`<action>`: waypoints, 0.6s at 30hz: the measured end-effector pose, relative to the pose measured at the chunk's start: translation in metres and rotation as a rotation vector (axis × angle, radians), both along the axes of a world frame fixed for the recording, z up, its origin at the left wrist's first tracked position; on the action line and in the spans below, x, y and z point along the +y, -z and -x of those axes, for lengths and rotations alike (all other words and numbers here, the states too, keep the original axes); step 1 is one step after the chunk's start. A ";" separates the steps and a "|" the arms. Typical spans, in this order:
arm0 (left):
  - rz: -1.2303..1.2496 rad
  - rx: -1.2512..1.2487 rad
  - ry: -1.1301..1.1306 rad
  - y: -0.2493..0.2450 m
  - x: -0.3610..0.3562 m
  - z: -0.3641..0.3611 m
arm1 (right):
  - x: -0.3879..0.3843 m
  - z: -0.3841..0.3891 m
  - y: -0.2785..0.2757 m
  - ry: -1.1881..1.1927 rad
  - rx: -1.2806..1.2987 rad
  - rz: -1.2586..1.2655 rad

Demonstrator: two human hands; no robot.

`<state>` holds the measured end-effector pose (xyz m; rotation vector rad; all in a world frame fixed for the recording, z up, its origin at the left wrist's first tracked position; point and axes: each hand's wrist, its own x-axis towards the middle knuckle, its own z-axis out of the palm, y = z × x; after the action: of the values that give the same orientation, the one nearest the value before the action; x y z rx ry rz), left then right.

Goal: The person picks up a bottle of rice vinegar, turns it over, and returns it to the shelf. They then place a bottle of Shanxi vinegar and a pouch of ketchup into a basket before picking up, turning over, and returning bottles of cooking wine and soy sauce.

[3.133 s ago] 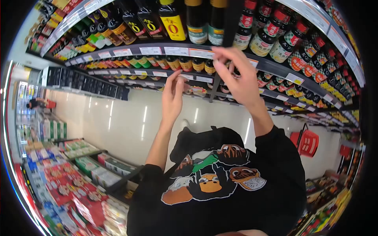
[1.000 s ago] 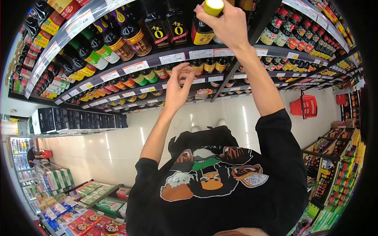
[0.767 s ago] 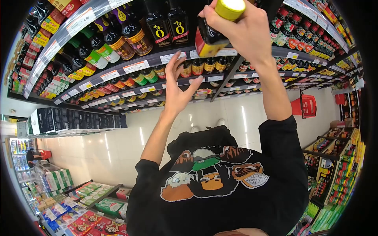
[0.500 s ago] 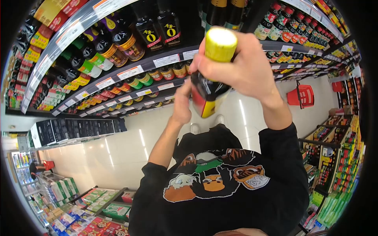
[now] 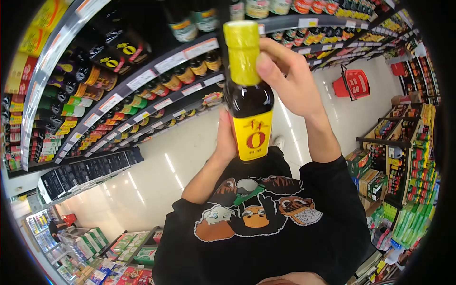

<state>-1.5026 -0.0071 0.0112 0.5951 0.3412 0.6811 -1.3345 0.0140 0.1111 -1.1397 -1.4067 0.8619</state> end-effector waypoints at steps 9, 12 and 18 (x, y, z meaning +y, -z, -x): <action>0.020 -0.019 -0.089 -0.013 -0.068 -0.162 | -0.119 -0.144 0.073 -0.080 0.365 0.126; 0.000 0.073 -0.111 -0.009 -0.087 -0.215 | -0.135 -0.195 0.087 -0.056 0.440 0.213; 0.108 0.185 -0.109 0.002 -0.117 -0.307 | -0.165 -0.289 0.096 -0.050 0.441 0.232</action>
<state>-1.1961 -0.1243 0.0089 0.5402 0.5822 0.7086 -1.0459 -0.1511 0.0152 -1.0069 -0.9924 1.2512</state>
